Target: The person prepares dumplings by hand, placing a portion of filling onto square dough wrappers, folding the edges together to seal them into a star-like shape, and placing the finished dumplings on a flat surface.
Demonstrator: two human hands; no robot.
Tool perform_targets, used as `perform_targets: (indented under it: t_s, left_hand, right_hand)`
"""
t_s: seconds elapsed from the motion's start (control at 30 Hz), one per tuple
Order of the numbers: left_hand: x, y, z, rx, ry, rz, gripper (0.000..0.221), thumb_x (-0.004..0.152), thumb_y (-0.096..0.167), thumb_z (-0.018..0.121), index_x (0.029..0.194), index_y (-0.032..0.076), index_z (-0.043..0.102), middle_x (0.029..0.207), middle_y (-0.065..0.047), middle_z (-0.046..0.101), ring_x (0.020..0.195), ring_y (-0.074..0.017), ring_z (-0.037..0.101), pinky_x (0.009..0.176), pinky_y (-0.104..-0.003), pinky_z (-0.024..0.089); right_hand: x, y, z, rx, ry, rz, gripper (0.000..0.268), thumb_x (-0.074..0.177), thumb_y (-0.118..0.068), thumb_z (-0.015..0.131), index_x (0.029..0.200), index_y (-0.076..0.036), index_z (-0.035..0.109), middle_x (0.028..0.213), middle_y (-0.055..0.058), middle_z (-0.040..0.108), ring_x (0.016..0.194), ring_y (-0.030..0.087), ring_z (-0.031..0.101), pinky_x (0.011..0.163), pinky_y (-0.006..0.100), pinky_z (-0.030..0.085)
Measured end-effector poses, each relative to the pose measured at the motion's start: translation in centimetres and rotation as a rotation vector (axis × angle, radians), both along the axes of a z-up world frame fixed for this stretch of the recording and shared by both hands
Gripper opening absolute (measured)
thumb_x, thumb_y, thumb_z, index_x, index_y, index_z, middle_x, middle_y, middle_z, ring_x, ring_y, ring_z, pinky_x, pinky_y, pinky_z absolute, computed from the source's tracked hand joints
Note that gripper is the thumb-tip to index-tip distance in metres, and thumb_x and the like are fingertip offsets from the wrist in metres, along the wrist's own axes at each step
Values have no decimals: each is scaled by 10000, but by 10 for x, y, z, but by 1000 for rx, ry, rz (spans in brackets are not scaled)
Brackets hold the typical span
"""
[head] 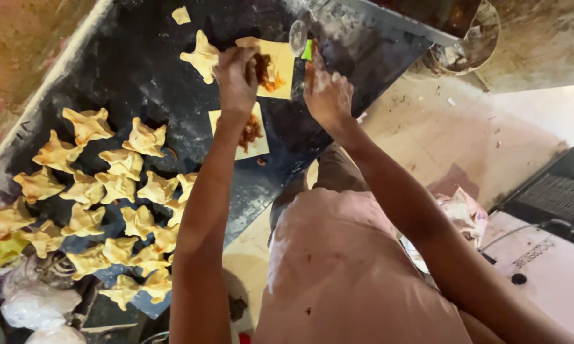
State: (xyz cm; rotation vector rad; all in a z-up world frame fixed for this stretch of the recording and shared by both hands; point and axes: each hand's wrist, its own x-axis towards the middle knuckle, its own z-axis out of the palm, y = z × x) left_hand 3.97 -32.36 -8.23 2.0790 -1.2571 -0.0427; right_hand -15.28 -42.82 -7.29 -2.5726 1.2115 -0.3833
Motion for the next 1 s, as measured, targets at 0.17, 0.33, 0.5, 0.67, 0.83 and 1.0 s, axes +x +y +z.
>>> perform_targets:
  t_s: [0.17, 0.33, 0.5, 0.67, 0.83, 1.0]
  left_hand:
    - [20, 15, 5, -194, 249, -19, 354, 890, -111, 660, 1215, 28, 649, 1164, -160, 634, 1032, -315, 663, 881, -362, 571]
    - [15, 40, 11, -222, 340, -71, 353, 908, -152, 650, 1212, 27, 672, 1082, -95, 664, 951, -162, 661, 845, -257, 536]
    - [9, 77, 25, -155, 521, -58, 335, 989, -122, 616, 1292, 15, 659, 1046, -81, 640, 867, -132, 624, 775, -253, 521]
    - [15, 114, 32, -280, 646, -78, 355, 985, -135, 571, 1313, -14, 631, 1158, -107, 624, 1021, -146, 662, 879, -263, 558]
    - [5, 132, 37, -273, 582, 23, 309, 1005, -103, 555, 1285, -8, 646, 1162, -129, 657, 1029, -168, 686, 916, -281, 562]
    - [-18, 137, 48, -190, 455, 123, 283, 1007, -78, 601, 1275, 1, 649, 1112, -135, 681, 940, -188, 702, 814, -294, 576]
  right_hand:
    - [10, 11, -24, -70, 71, -52, 563, 1108, -341, 484, 1618, -165, 318, 801, 195, 706, 689, 404, 671, 637, 551, 540]
    - [14, 8, -24, -172, 90, -7, 646, 1101, -347, 515, 1638, -130, 228, 787, 169, 705, 678, 375, 670, 642, 549, 534]
    - [-41, 55, 17, 190, 239, 43, 592, 1164, -370, 450, 1665, -170, 207, 743, 142, 697, 595, 321, 662, 615, 511, 521]
    - [-62, 23, 26, -210, 272, 246, 628, 1092, -378, 509, 1633, -203, 241, 805, 89, 770, 562, 277, 672, 534, 465, 542]
    - [-14, -76, 37, -129, 135, 560, 598, 1143, -251, 520, 1681, -191, 268, 1097, 121, 795, 516, 214, 639, 430, 376, 499]
    - [55, -114, 20, -278, 349, 846, 575, 1172, -332, 438, 1718, -217, 299, 712, 115, 729, 512, 169, 588, 478, 353, 490]
